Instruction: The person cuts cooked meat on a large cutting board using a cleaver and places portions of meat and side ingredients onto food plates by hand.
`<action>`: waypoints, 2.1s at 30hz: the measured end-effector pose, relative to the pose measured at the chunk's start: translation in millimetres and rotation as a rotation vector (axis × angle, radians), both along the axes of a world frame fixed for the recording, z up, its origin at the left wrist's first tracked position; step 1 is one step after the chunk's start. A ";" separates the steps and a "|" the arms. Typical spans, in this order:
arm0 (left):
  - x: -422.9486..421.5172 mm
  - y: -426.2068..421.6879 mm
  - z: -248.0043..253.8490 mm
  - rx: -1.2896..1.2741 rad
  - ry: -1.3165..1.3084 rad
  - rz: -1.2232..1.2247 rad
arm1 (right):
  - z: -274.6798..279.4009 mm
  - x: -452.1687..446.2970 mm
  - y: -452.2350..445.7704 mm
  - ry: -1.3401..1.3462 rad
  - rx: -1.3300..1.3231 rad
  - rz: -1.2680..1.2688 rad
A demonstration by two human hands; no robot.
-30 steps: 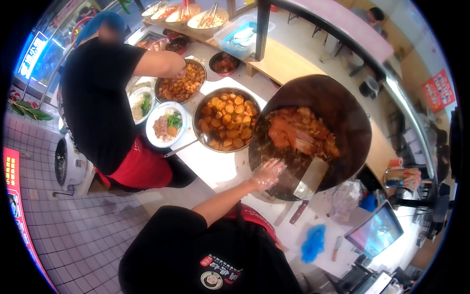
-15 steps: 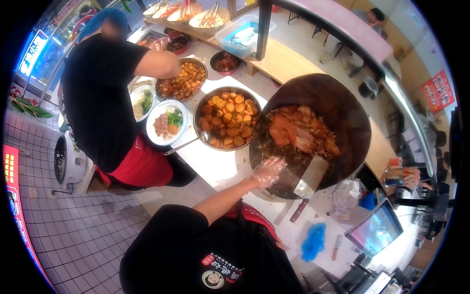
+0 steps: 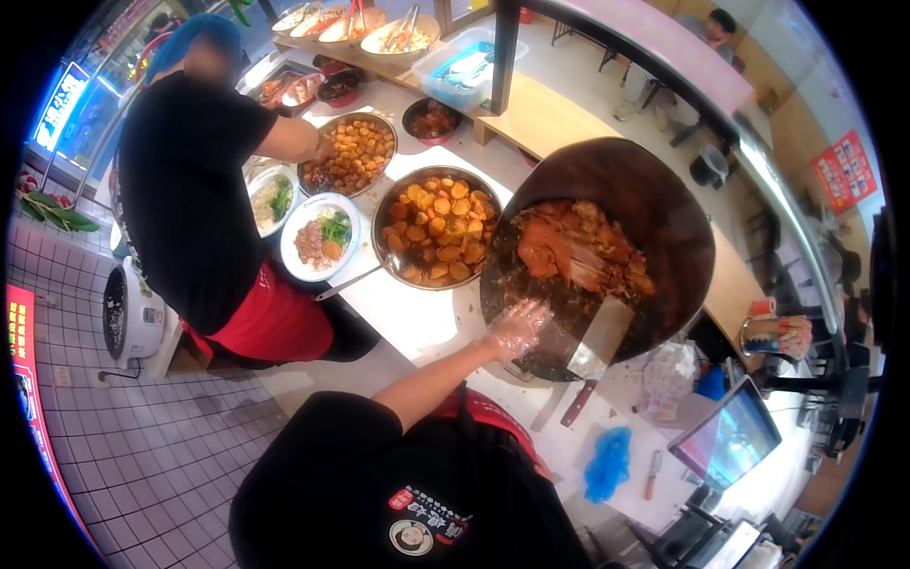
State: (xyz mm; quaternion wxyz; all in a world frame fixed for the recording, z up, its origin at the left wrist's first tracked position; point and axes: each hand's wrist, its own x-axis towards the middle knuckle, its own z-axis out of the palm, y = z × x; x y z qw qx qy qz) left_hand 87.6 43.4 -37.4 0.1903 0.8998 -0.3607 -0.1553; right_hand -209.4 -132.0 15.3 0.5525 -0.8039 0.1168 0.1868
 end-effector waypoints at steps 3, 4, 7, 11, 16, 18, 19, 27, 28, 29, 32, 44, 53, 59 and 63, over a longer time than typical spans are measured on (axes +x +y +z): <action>0.8 -1.5 -4.2 -0.022 0.025 0.018 | -0.7 -0.3 -0.7 0.001 0.002 0.003; 1.1 -1.7 -5.5 -0.022 0.025 0.018 | -0.6 -0.4 -0.8 0.001 0.001 0.003; -0.2 -1.3 -6.5 -0.030 0.018 0.012 | -1.4 -1.2 0.0 0.003 0.001 0.004; 0.4 -0.4 -0.1 -0.031 0.042 0.014 | -2.0 -0.6 -0.8 0.002 0.003 0.004; 0.5 -1.1 -3.9 -0.029 0.024 0.008 | -3.6 -1.2 -0.6 0.003 0.007 0.005; 0.5 -1.5 -7.3 -0.032 0.016 0.008 | -3.8 -1.9 -0.7 0.003 0.007 0.004; 0.8 -1.6 -8.2 -0.031 0.016 0.008 | -4.1 -1.6 -0.8 0.004 0.007 0.004; 0.9 -1.9 -10.6 -0.045 0.020 0.008 | -6.0 -2.3 0.2 0.004 0.013 0.003; 1.5 -2.0 -9.8 -0.044 0.020 0.007 | -6.2 -1.9 0.0 0.004 0.015 0.002; 1.4 -2.0 -9.1 -0.044 0.019 0.011 | -5.7 -3.0 -0.2 0.005 0.015 0.003; 0.6 -1.1 -0.9 -0.042 0.030 0.011 | -6.6 -4.3 0.3 0.006 0.017 0.003; 0.2 -2.3 -1.0 -0.045 0.021 0.012 | -8.0 -6.5 0.5 0.002 0.020 0.010; 2.3 -2.2 4.5 -0.022 0.042 0.000 | -7.8 -6.3 -0.8 0.000 0.019 0.012; -0.1 -1.6 -7.9 -0.040 0.012 0.005 | -8.3 -7.2 -1.1 0.004 0.018 0.019; -1.1 -0.7 -3.7 -0.044 -0.012 -0.001 | -8.3 -7.5 -3.8 0.006 0.016 0.032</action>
